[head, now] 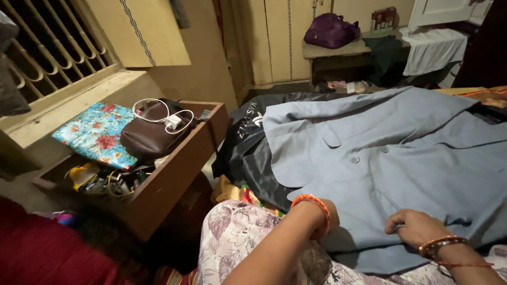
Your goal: The person places a grey suit jacket onto a hanger, inserts it into a black garment bag, and zips the bag closed.
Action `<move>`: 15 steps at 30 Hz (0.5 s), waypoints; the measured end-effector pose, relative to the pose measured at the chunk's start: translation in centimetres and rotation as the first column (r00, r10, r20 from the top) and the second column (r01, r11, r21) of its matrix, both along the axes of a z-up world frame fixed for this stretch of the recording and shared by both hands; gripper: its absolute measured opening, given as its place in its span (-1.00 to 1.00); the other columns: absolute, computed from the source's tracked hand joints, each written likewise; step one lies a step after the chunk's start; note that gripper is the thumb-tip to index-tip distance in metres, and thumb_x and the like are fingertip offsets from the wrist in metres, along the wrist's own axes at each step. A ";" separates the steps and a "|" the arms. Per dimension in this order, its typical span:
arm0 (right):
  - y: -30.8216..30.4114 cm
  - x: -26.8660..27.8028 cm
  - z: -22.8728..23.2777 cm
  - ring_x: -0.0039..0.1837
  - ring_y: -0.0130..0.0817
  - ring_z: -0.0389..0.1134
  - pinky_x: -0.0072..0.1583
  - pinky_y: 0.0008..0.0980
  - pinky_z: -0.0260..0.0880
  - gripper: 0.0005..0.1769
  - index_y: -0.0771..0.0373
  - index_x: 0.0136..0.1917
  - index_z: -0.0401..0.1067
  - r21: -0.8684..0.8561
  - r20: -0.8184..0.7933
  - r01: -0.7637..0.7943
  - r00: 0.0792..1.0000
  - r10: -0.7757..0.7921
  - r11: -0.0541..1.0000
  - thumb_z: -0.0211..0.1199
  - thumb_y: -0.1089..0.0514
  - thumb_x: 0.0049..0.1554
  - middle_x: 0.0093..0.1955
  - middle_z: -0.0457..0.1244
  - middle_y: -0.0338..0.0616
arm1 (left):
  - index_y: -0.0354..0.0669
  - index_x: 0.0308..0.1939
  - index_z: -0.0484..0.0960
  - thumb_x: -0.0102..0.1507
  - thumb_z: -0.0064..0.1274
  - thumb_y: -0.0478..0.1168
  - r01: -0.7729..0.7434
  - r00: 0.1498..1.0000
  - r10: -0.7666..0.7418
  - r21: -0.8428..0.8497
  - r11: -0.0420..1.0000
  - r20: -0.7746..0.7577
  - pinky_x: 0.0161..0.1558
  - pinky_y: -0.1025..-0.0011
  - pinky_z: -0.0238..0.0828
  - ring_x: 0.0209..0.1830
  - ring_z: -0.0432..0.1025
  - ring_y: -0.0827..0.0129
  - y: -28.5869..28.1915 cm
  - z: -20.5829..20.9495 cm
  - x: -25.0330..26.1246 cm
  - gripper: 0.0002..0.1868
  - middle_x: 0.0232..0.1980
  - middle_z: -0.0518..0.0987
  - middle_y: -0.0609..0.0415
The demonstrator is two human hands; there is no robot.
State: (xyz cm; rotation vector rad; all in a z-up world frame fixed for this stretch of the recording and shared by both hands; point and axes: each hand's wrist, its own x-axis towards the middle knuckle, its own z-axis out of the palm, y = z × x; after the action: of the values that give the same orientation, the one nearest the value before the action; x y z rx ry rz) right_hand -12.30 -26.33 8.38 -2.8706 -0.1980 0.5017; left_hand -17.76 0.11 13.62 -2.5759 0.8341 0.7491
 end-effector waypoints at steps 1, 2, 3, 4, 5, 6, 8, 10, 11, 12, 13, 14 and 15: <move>0.0 0.0 0.1 0.24 -0.28 0.52 0.33 -0.31 0.45 -0.64 -0.19 0.04 0.68 0.022 0.053 -0.027 0.998 0.026 0.999 0.16 0.11 0.07 0.13 0.51 -0.32 | -0.20 -0.23 0.78 -0.11 0.32 -0.33 -0.014 1.000 0.014 -0.003 1.000 0.003 -0.27 0.22 0.61 -0.27 0.65 0.12 -0.1 0.6 0.2 -0.66 -0.20 0.73 -0.10; 0.1 0.0 0.2 0.24 -0.28 0.51 0.35 -0.30 0.43 -0.68 -0.16 0.04 0.67 0.042 0.107 -0.055 0.993 0.051 0.998 0.16 0.04 0.10 0.11 0.54 -0.34 | -0.20 -0.24 0.78 -0.11 0.32 -0.33 -0.023 1.000 0.023 -0.002 1.000 0.015 -0.27 0.22 0.62 -0.27 0.65 0.13 -0.1 1.2 0.3 -0.67 -0.21 0.73 -0.10; 0.1 -0.2 0.4 0.26 -0.28 0.48 0.37 -0.24 0.38 -0.67 -0.17 0.06 0.64 0.032 0.183 -0.067 0.981 0.060 0.997 0.14 0.02 0.11 0.16 0.49 -0.35 | -0.20 -0.25 0.78 -0.11 0.33 -0.33 -0.033 0.999 0.033 -0.013 0.999 0.020 -0.27 0.22 0.62 -0.28 0.66 0.13 -0.5 1.8 0.3 -0.68 -0.21 0.73 -0.10; 0.5 -0.2 0.4 0.29 -0.29 0.44 0.40 -0.19 0.32 -0.66 -0.18 0.09 0.62 0.021 0.258 -0.080 0.963 0.072 0.997 0.12 0.00 0.11 0.21 0.44 -0.37 | -0.20 -0.27 0.79 -0.10 0.33 -0.33 -0.048 0.998 0.049 -0.030 0.998 0.035 -0.28 0.22 0.63 -0.28 0.66 0.14 -0.7 2.5 0.3 -0.69 -0.22 0.73 -0.10; 0.7 -0.3 0.4 0.32 -0.29 0.41 0.42 -0.14 0.27 -0.65 -0.19 0.12 0.59 0.007 0.331 -0.091 0.940 0.084 0.996 0.11 -0.02 0.12 0.25 0.40 -0.38 | -0.20 -0.28 0.79 -0.10 0.33 -0.33 -0.055 0.997 0.057 -0.037 0.998 0.055 -0.28 0.22 0.63 -0.28 0.66 0.14 -0.9 3.4 0.4 -0.71 -0.22 0.73 -0.11; 0.9 -0.4 0.4 0.35 -0.28 0.36 0.43 -0.11 0.22 -0.63 -0.18 0.16 0.56 0.024 0.390 -0.109 0.916 0.091 0.994 0.12 -0.05 0.10 0.29 0.37 -0.38 | -0.19 -0.23 0.79 -0.07 0.32 -0.33 -0.064 0.994 0.066 -0.029 0.998 0.084 -0.25 0.21 0.63 -0.25 0.67 0.14 -1.1 4.1 0.2 -0.69 -0.19 0.74 -0.11; 1.2 -0.2 0.1 0.41 -0.26 0.28 0.45 -0.04 0.13 -0.56 -0.16 0.23 0.50 0.048 0.506 -0.148 0.856 0.104 0.988 0.13 -0.11 0.07 0.37 0.30 -0.37 | -0.19 0.00 0.66 0.11 0.25 -0.23 -0.400 0.887 0.451 -0.328 0.856 0.095 -0.11 0.13 0.57 -0.07 0.61 0.06 -1.8 5.6 0.3 -0.62 -0.04 0.69 -0.16; 1.5 0.5 -0.5 0.48 -0.21 0.19 0.45 -0.03 0.09 -0.47 -0.16 0.33 0.41 0.042 0.556 -0.155 0.824 0.106 0.987 0.12 -0.18 0.09 0.44 0.23 -0.29 | -0.14 0.16 0.54 0.23 0.18 -0.13 -0.497 0.772 0.627 -0.517 0.697 0.103 0.02 0.05 0.47 0.10 0.51 0.00 -1.9 6.5 0.5 -0.56 0.10 0.60 -0.17; 1.5 0.8 -0.8 0.52 -0.18 0.14 0.45 -0.03 0.07 -0.42 -0.16 0.38 0.37 0.038 0.580 -0.158 0.808 0.107 0.987 0.12 -0.22 0.10 0.48 0.19 -0.26 | -0.10 0.21 0.48 0.26 0.15 -0.08 -0.459 0.759 0.634 -0.567 0.684 0.151 0.07 0.01 0.41 0.18 0.45 -0.01 -1.7 6.5 0.7 -0.54 0.16 0.54 -0.15; 1.7 1.4 -1.1 0.54 -0.13 0.10 0.46 0.01 0.04 -0.37 -0.15 0.42 0.32 0.042 0.601 -0.159 0.793 0.102 0.986 0.12 -0.23 0.10 0.51 0.15 -0.21 | -0.05 0.25 0.43 0.30 0.12 -0.02 -0.417 0.741 0.642 -0.614 0.670 0.196 0.13 -0.03 0.35 0.25 0.38 -0.02 -1.5 6.4 1.0 -0.51 0.22 0.49 -0.13; 2.0 1.9 -1.3 0.56 -0.08 0.06 0.47 0.04 0.02 -0.33 -0.13 0.47 0.26 0.044 0.619 -0.162 0.779 0.100 0.986 0.11 -0.25 0.11 0.55 0.11 -0.16 | -0.03 0.30 0.38 0.29 0.11 -0.03 -0.392 0.743 0.630 -0.618 0.682 0.224 0.14 -0.04 0.32 0.27 0.35 -0.02 -1.1 6.1 1.5 -0.47 0.23 0.46 -0.12; 2.2 2.2 -1.2 0.58 -0.02 0.02 0.48 0.07 -0.01 -0.27 -0.12 0.52 0.21 0.045 0.636 -0.164 0.765 0.098 0.985 0.11 -0.27 0.12 0.58 0.07 -0.11 | -0.01 0.35 0.33 0.28 0.10 -0.04 -0.367 0.744 0.619 -0.621 0.693 0.251 0.16 -0.06 0.29 0.29 0.33 -0.01 -0.7 5.7 2.1 -0.42 0.24 0.44 -0.10; 2.4 2.5 -1.1 0.60 0.00 -0.03 0.48 0.13 -0.05 -0.21 -0.11 0.54 0.15 0.040 0.603 -0.151 0.792 0.096 0.988 0.13 -0.30 0.09 0.61 0.01 -0.10 | 0.01 0.40 0.28 0.26 0.09 -0.06 -0.343 0.743 0.608 -0.622 0.704 0.279 0.17 -0.08 0.27 0.31 0.30 0.00 -0.3 4.9 2.8 -0.36 0.25 0.42 -0.09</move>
State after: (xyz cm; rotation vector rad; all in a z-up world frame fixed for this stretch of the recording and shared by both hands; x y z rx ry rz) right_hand -9.83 -23.93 7.26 -2.8402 -0.4975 -0.4190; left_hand -14.99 -0.24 18.54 -3.3431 0.1785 -0.0637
